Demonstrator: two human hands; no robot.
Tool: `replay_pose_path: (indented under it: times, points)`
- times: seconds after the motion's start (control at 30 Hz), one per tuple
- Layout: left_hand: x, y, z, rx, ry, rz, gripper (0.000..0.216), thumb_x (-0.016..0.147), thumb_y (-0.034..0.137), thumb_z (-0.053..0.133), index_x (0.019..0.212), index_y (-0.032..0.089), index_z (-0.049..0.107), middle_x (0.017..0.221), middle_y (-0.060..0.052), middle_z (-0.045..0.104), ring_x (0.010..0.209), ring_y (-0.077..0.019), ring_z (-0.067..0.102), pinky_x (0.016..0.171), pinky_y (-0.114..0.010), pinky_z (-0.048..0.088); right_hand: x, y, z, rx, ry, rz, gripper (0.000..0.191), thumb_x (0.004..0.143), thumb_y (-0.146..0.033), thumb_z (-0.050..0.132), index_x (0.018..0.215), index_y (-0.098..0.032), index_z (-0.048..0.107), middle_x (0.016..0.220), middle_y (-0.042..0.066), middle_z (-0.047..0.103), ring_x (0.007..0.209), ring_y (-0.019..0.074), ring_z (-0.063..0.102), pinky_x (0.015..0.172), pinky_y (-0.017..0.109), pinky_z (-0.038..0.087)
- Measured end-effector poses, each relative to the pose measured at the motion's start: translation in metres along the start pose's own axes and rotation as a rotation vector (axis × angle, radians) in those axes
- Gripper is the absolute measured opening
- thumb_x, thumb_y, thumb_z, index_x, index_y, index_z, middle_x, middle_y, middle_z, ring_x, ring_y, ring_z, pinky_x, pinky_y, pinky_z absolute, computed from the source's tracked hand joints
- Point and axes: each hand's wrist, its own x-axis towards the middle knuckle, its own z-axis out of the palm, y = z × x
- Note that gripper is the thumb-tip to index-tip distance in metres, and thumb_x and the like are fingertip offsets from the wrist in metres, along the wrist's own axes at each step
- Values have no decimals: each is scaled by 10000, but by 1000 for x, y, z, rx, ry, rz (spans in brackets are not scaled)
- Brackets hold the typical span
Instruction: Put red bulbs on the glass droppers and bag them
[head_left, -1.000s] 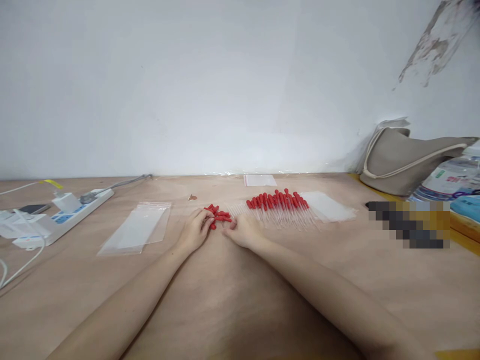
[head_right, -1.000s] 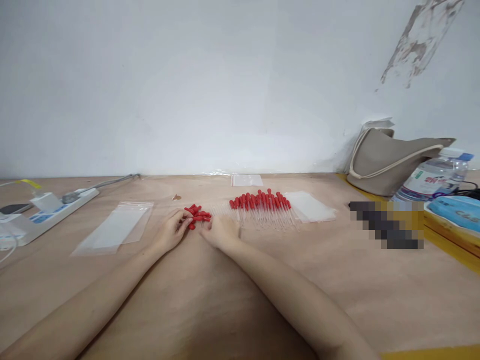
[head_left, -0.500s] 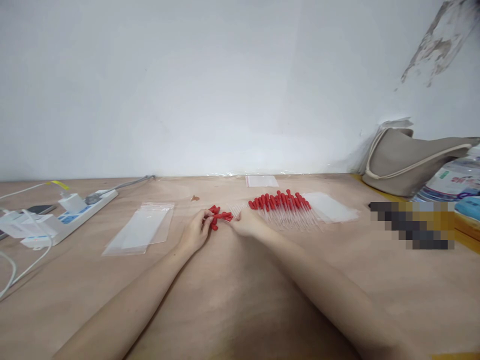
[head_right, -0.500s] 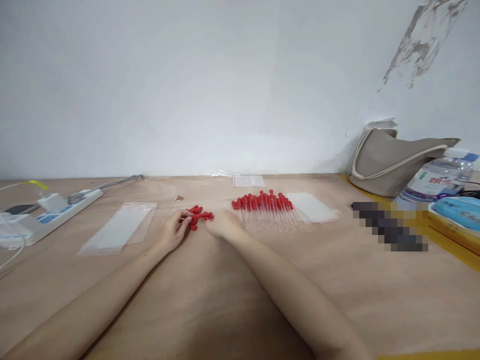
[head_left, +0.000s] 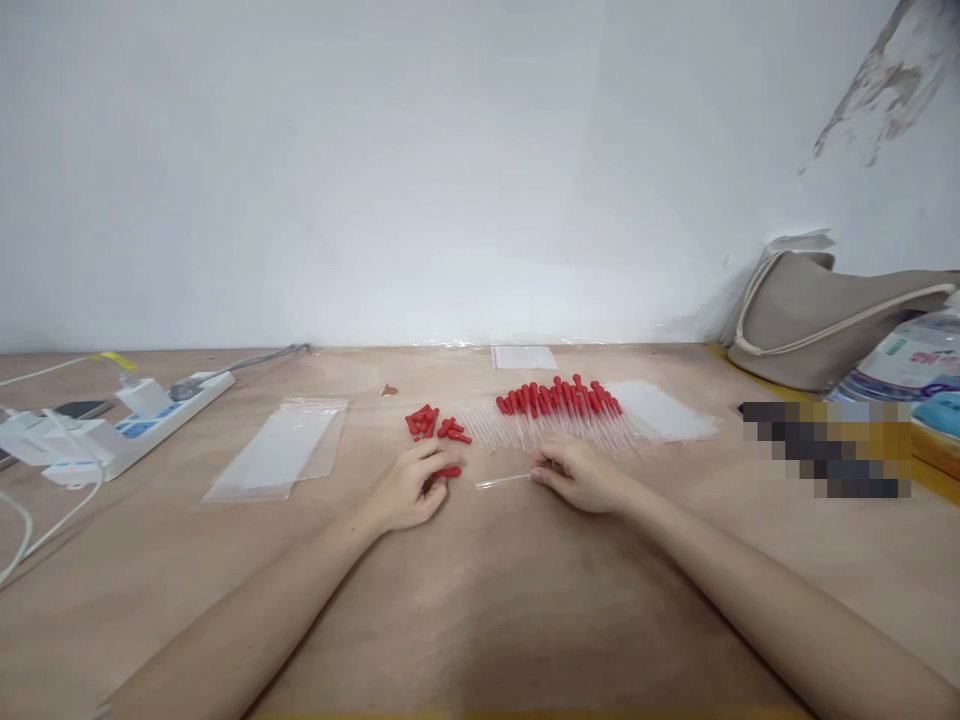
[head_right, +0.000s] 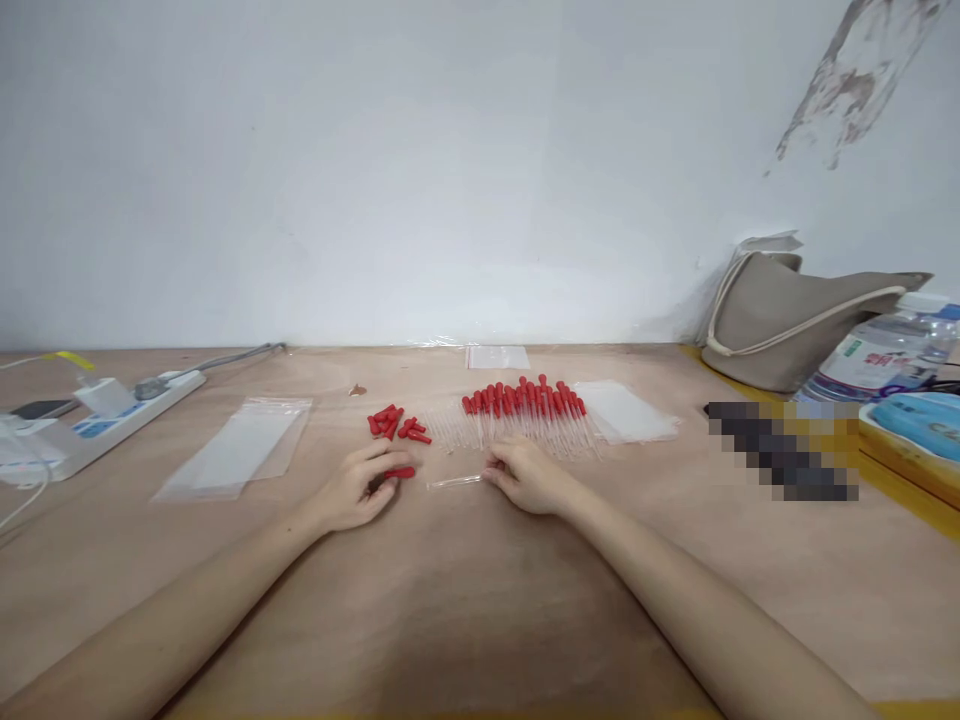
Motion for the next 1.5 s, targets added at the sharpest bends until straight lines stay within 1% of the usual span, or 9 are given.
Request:
replay_pose_path:
  times: [0.23,0.37,0.53,0.7,0.8,0.9,1.07,1.3,1.5]
  points:
    - [3,0,3,-11,-51,-45,186,794,250,471,868,189,630,834,-55,498,769,-158,508,714,-291,444,7,-13,13,74,33,-82,220,702,-328,612,844,-169,559,818,36,533,780,146,475,686,246,360]
    - [3,1,5,-98,-10,-63,177,827,258,445,866,187,602,868,-57,528,794,-158,515,725,-296,435,10,-14,26,122,39,-82,101,753,-265,556,768,-166,556,775,29,527,755,137,475,679,243,362]
    - [3,2,17,-401,108,-268,139,827,287,460,926,190,469,772,-19,521,693,-128,513,628,-257,442,6,-10,36,231,130,10,102,809,-233,459,751,-164,506,720,18,532,679,122,477,625,232,371]
    - [5,9,25,-735,108,-278,252,815,241,485,1039,195,379,839,-28,512,738,-119,541,690,-277,456,5,-7,38,403,208,36,149,837,-250,408,924,-165,494,763,29,559,684,124,512,624,240,410]
    - [7,12,26,-661,89,-269,99,769,225,548,812,145,508,834,-36,498,756,-119,518,703,-266,431,5,-6,38,361,214,-18,169,831,-240,424,939,-180,539,809,41,585,741,140,533,682,268,417]
    - [9,13,27,-638,134,-294,159,719,224,604,648,131,496,752,-9,472,689,-99,484,659,-237,408,5,-7,38,322,211,-65,166,834,-238,420,868,-186,574,810,40,594,756,144,539,695,273,417]
    - [11,13,30,-791,130,-349,198,714,239,618,707,149,442,668,33,460,614,-79,458,591,-206,385,6,-8,36,313,219,-62,168,833,-236,425,868,-176,578,796,39,596,739,139,542,682,263,419]
    - [10,14,34,-811,128,-359,212,714,248,623,832,150,476,767,-2,528,694,-106,531,656,-249,442,6,-8,37,318,204,-65,181,839,-246,417,876,-175,579,790,39,595,728,136,535,672,260,419]
    - [9,15,30,-515,115,-261,163,771,254,562,887,156,620,879,-61,597,842,-160,556,778,-305,436,7,-7,42,371,160,-82,192,839,-249,422,882,-182,597,785,27,605,733,128,538,673,244,410]
